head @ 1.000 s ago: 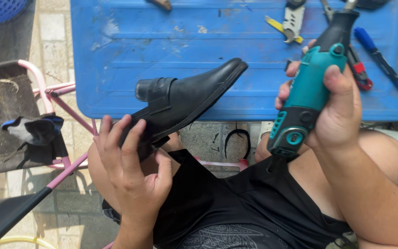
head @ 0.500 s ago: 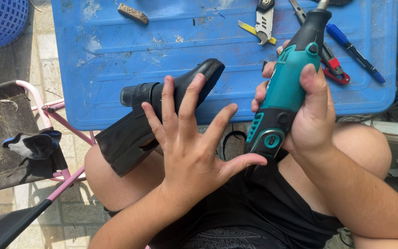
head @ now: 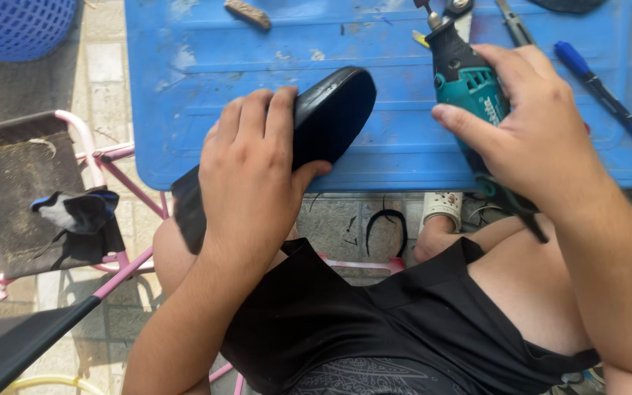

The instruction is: The person uses a rotary tool to grind the sole and heel of a black leather shoe, then uses a utility knife to scrape the sole edge and remove debris. The person flips the shoe to work on different sides and continues grinding the sole and heel areas.

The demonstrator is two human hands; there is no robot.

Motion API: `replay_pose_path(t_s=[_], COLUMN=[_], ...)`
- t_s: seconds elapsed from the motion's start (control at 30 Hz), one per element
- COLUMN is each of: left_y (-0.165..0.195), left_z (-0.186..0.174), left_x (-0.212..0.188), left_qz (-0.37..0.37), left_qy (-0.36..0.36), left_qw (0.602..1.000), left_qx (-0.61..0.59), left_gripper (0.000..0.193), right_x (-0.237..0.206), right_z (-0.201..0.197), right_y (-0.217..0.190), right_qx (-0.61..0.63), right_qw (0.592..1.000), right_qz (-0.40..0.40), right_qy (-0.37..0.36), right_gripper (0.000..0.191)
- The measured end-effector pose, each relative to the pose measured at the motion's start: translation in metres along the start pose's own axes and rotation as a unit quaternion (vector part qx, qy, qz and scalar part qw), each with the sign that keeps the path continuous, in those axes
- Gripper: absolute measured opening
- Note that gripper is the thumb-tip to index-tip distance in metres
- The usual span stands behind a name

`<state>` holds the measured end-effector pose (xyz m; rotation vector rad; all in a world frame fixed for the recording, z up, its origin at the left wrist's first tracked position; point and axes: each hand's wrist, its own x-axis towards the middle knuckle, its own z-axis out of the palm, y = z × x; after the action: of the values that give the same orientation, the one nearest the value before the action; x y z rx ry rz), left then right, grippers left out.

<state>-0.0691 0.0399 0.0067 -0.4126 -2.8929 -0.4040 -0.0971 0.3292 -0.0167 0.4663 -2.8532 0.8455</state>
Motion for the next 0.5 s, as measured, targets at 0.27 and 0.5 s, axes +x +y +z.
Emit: replay_pose_path(t_s=[0.27,0.5], left_y=[-0.021,-0.017], left_z=[-0.045,0.014], left_x=[-0.046,-0.098], left_qz=[-0.122,-0.227], left_qy=[0.11,0.055], left_qw=[0.886,0.73], left_qx=[-0.434,-0.642], left_gripper=[0.058,0.035], right_x=[0.031,0.031], right_z=[0.019,0.028], right_y=[-0.023,-0.03], right_qx=[-0.165,-0.279], right_qw=[0.985,0.958], right_qz=[-0.006,-0.05], right_qy=[-0.045,-0.052], right_gripper=[0.068,0.064])
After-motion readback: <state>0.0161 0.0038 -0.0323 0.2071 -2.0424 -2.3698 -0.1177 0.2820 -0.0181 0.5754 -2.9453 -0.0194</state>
